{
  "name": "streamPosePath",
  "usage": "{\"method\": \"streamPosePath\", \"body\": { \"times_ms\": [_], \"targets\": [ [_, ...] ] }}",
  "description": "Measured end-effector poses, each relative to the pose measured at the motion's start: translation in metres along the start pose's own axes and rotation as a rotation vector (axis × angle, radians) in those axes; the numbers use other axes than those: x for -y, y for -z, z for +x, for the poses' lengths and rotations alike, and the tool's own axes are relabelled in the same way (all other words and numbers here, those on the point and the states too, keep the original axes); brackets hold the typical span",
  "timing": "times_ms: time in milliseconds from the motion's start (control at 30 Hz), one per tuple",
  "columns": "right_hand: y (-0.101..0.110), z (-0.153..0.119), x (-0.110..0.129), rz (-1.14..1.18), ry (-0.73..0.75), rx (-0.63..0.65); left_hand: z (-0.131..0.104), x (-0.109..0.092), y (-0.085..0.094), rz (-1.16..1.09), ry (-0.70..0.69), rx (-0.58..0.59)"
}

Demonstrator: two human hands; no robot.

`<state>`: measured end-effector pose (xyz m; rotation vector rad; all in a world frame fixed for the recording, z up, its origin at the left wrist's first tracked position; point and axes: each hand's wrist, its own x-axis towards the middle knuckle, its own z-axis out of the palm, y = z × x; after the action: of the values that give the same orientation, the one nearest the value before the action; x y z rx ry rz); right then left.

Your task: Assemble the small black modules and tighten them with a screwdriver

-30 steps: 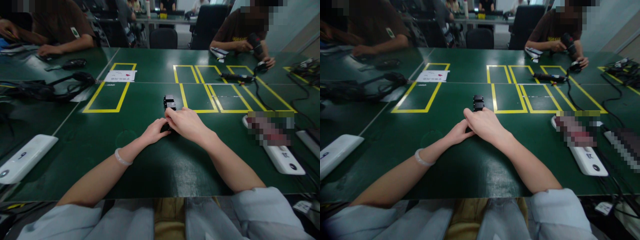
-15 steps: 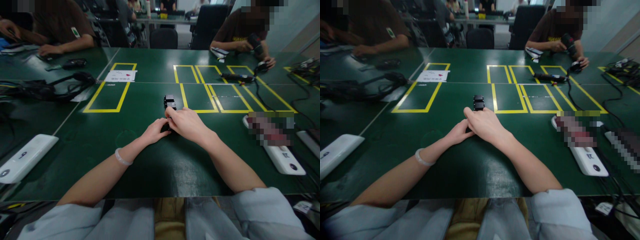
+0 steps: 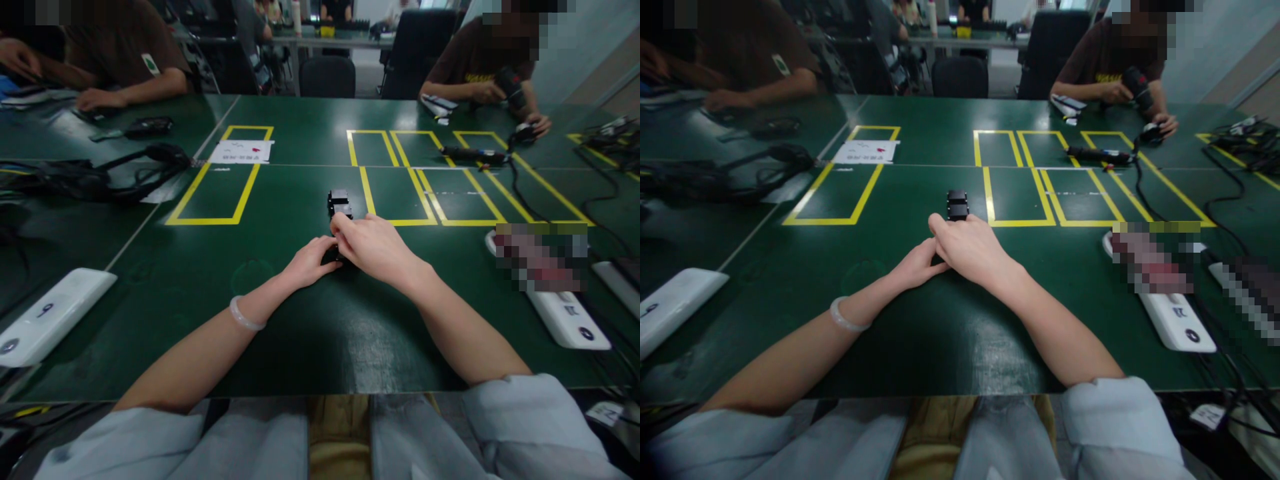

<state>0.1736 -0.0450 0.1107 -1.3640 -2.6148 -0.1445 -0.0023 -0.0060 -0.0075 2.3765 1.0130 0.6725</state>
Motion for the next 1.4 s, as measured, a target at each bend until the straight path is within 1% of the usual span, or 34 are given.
{"method": "streamPosePath", "body": {
  "times_ms": [133,267,567,767,1000,1200,1400],
  "targets": [
    [0.0004,-0.0008,0.0006,0.030,0.008,-0.023,-0.0005,0.0007,-0.0004,-0.009,-0.003,-0.001],
    [-0.0014,0.0010,-0.0012,-0.019,0.009,0.002,0.0000,-0.0012,0.0007,0.003,0.026,0.018],
    [0.0001,-0.0002,-0.0003,0.008,0.008,0.001,0.0002,-0.0008,0.0006,-0.015,-0.002,0.006],
    [-0.0015,0.0010,-0.0001,-0.040,-0.006,0.016,0.0005,-0.0005,0.0003,0.006,0.020,0.008],
    [0.0005,-0.0013,0.0020,0.030,0.014,-0.012,-0.0006,0.0005,0.0000,-0.010,0.007,0.009],
    [-0.0027,0.0006,0.0000,-0.026,0.014,0.002,0.0000,-0.0016,0.0006,-0.003,0.024,0.015],
    [-0.0004,-0.0010,0.0012,0.013,0.009,-0.031,-0.0001,-0.0025,0.0015,-0.008,-0.004,0.008]
  ]
}}
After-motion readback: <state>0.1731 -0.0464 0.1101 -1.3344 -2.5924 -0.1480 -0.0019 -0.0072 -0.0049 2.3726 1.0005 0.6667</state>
